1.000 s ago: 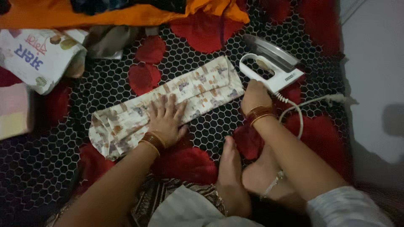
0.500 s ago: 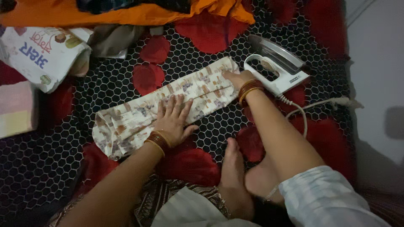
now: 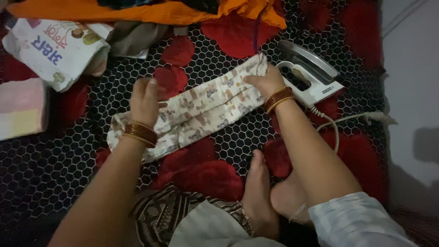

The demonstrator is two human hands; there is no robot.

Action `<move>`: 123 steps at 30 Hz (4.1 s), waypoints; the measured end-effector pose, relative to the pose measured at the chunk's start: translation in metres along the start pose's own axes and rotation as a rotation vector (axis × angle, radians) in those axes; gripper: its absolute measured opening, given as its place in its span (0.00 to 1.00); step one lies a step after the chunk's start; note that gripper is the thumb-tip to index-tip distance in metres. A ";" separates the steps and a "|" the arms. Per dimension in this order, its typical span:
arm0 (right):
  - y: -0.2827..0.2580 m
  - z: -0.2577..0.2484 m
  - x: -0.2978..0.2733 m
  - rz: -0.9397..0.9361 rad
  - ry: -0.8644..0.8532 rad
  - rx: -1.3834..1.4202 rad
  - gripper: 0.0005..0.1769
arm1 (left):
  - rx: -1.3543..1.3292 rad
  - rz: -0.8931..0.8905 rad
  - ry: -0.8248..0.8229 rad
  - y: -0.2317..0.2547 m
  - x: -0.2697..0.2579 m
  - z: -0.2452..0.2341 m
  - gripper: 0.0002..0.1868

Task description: The person irons a patterned short-sleeved shirt on a bed using a white electric iron. They smooth the fabric, iron the front and back, and fold the shirt into a neat stack.

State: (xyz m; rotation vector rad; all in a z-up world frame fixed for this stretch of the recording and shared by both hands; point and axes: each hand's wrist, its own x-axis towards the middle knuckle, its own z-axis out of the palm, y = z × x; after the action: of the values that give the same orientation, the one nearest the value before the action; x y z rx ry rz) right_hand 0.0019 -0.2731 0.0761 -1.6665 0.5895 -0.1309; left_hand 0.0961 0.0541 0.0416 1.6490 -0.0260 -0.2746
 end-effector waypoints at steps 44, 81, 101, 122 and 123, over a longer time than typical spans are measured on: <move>0.055 0.226 -0.096 -0.727 -0.458 -1.100 0.30 | 1.374 -0.229 -0.442 -0.040 0.019 -0.139 0.27; 0.064 0.220 -0.091 -0.670 -0.034 -0.883 0.27 | 1.359 0.303 -0.866 0.022 -0.018 -0.087 0.15; 0.087 -0.015 -0.034 -0.386 0.425 -1.286 0.24 | 0.928 0.099 -0.424 0.006 -0.027 -0.051 0.21; -0.044 -0.045 -0.027 -0.241 0.087 -1.004 0.33 | 1.343 -0.480 -0.330 0.026 -0.012 -0.048 0.38; -0.055 -0.035 -0.032 -0.368 0.065 -0.912 0.28 | 1.290 -0.470 -0.244 0.026 -0.009 -0.056 0.41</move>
State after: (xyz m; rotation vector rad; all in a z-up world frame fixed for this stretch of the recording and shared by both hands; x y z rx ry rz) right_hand -0.0232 -0.2867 0.1434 -2.6611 0.3958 -0.1990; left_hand 0.1020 0.1076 0.0723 2.8843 0.0063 -0.9548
